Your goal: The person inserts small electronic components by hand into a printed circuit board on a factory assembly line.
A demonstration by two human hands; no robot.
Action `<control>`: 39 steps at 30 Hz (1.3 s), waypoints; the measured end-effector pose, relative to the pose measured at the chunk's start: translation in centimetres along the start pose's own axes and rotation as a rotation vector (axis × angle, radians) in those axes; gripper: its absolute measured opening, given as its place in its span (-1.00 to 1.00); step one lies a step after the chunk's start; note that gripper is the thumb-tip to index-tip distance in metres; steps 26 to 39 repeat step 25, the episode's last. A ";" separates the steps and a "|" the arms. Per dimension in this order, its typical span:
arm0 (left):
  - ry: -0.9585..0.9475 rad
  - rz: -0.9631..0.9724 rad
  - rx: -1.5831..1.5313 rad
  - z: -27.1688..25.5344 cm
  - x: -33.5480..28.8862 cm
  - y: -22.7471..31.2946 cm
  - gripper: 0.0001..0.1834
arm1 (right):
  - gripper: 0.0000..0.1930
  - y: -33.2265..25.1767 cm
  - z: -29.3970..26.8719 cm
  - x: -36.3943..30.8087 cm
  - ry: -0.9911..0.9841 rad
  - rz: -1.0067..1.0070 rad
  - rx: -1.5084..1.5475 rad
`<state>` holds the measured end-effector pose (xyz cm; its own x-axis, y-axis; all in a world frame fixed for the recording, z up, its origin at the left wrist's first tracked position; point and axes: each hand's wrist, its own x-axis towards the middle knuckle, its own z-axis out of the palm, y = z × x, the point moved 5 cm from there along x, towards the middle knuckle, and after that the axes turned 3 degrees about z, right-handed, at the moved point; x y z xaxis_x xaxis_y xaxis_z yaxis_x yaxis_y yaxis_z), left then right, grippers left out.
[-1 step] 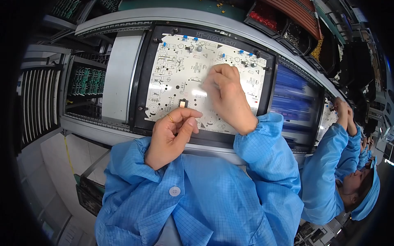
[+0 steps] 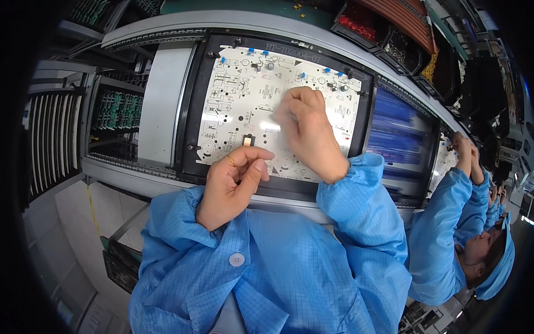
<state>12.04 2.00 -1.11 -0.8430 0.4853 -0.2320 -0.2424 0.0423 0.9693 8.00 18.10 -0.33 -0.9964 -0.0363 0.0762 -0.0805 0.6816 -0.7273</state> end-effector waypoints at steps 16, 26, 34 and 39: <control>0.223 0.023 -0.039 -4.0 -0.5 1.9 -0.84 | -0.77 -1.5 -0.9 -1.9 0.107 -0.104 -0.067; 0.434 0.007 0.625 -13.0 -0.1 0.0 -0.63 | -0.88 2.7 -11.3 -2.9 0.303 0.170 -0.092; 0.434 0.007 0.625 -13.0 -0.1 0.0 -0.63 | -0.88 2.7 -11.3 -2.9 0.303 0.170 -0.092; 0.434 0.007 0.625 -13.0 -0.1 0.0 -0.63 | -0.88 2.7 -11.3 -2.9 0.303 0.170 -0.092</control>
